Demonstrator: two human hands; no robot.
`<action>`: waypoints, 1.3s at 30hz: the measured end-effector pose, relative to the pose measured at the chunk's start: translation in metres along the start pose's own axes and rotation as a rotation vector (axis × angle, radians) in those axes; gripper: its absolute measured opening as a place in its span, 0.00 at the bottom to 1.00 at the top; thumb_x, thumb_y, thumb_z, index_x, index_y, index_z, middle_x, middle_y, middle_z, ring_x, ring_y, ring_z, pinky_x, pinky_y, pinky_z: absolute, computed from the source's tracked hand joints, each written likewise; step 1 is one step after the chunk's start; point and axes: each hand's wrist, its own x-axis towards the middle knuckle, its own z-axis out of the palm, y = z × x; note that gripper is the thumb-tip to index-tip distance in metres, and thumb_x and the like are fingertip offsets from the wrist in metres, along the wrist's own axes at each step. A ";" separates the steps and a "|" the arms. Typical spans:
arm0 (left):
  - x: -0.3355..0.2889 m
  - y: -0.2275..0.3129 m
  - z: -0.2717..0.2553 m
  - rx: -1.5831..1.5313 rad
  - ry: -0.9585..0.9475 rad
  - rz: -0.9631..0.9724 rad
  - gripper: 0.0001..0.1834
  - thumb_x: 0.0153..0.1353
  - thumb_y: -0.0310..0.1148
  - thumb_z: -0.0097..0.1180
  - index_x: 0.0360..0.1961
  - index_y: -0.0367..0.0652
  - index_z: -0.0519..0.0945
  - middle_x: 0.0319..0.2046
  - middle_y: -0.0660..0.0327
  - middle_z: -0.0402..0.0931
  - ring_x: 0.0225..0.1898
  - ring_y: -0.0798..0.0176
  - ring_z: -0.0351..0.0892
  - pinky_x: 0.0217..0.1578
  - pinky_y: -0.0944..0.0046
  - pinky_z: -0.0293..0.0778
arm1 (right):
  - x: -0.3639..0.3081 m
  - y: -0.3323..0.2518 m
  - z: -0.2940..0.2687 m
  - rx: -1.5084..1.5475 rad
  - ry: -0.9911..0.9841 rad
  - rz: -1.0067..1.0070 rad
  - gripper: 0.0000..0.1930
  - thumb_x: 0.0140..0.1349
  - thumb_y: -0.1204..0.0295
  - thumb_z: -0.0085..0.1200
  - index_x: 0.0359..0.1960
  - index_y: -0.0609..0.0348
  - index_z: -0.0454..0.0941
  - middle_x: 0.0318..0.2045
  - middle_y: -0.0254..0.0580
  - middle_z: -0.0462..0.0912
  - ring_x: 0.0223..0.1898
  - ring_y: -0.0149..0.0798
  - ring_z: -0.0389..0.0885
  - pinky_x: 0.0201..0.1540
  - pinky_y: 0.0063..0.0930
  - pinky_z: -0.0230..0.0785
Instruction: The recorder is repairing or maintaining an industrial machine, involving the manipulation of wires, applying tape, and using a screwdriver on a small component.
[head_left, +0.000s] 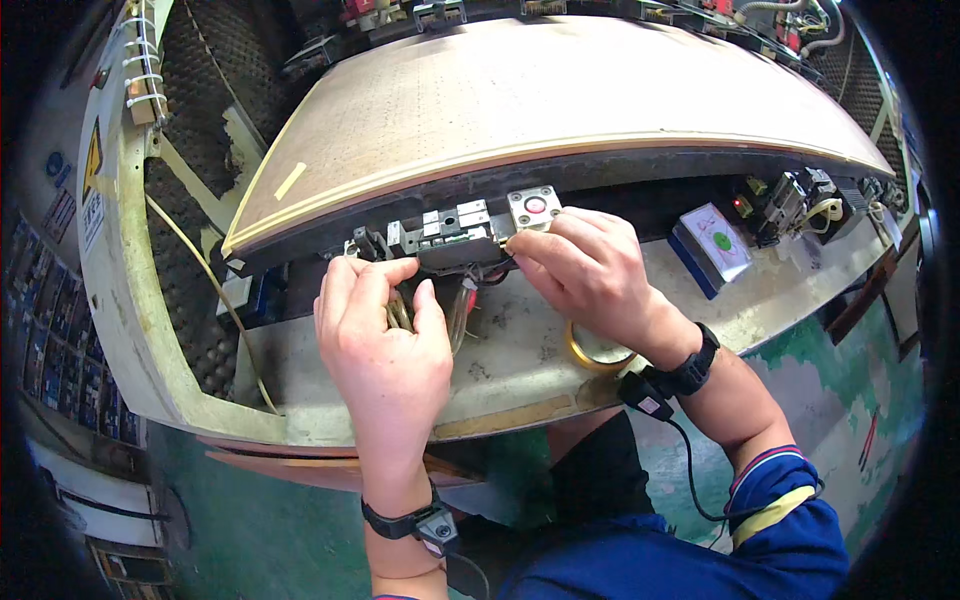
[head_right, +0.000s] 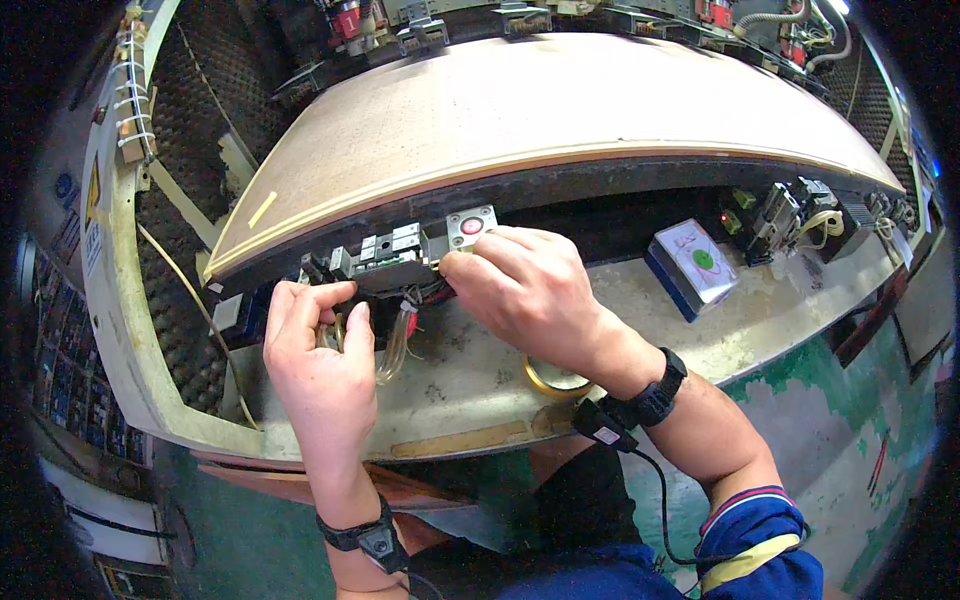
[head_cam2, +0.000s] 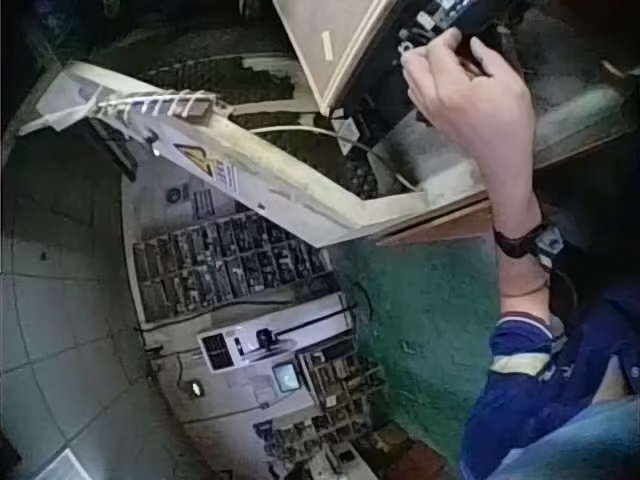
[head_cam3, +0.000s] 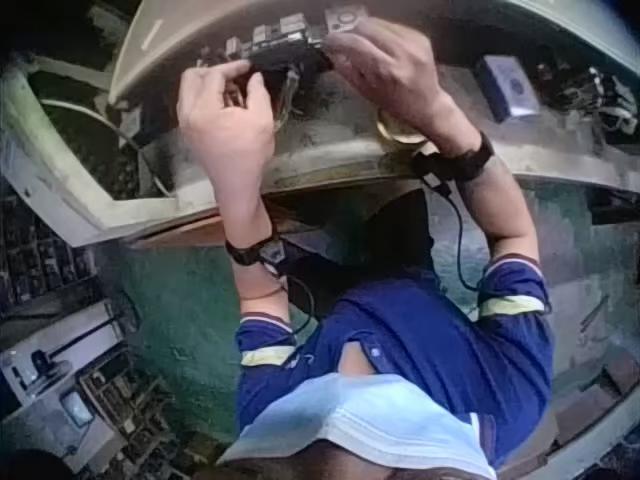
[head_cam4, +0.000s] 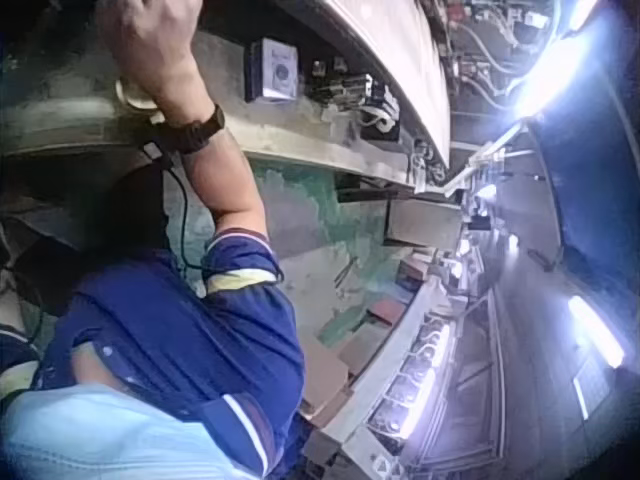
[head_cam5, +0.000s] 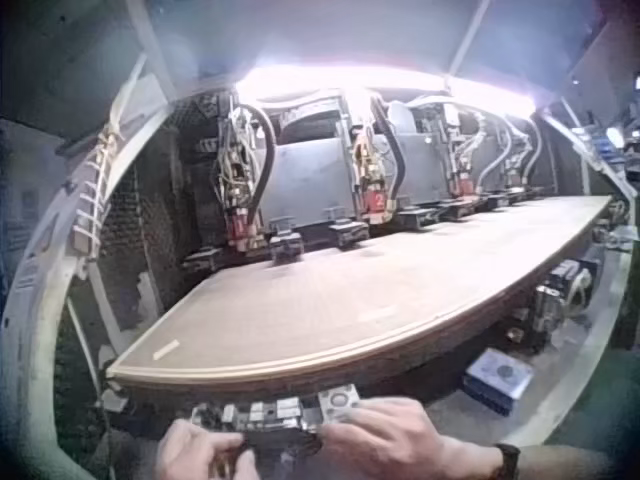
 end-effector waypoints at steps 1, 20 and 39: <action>0.000 0.000 0.000 -0.004 0.001 -0.001 0.12 0.56 0.20 0.72 0.41 0.38 0.87 0.39 0.54 0.78 0.43 0.46 0.81 0.50 0.47 0.75 | 0.001 0.000 0.000 0.004 0.022 -0.015 0.15 0.57 0.75 0.76 0.45 0.55 0.87 0.32 0.38 0.84 0.35 0.44 0.88 0.41 0.39 0.83; -0.002 0.000 0.000 -0.024 0.010 0.024 0.11 0.57 0.18 0.72 0.41 0.36 0.88 0.38 0.54 0.78 0.42 0.47 0.80 0.48 0.50 0.75 | -0.003 0.000 0.001 -0.033 -0.023 -0.003 0.16 0.56 0.72 0.75 0.47 0.53 0.85 0.39 0.38 0.87 0.44 0.46 0.91 0.50 0.41 0.86; -0.001 0.000 0.002 0.007 0.032 0.065 0.09 0.60 0.15 0.69 0.42 0.32 0.88 0.36 0.59 0.74 0.37 0.62 0.75 0.40 0.62 0.72 | 0.000 0.002 0.000 -0.044 0.023 -0.042 0.14 0.58 0.72 0.74 0.45 0.53 0.85 0.35 0.35 0.84 0.40 0.42 0.91 0.45 0.38 0.85</action>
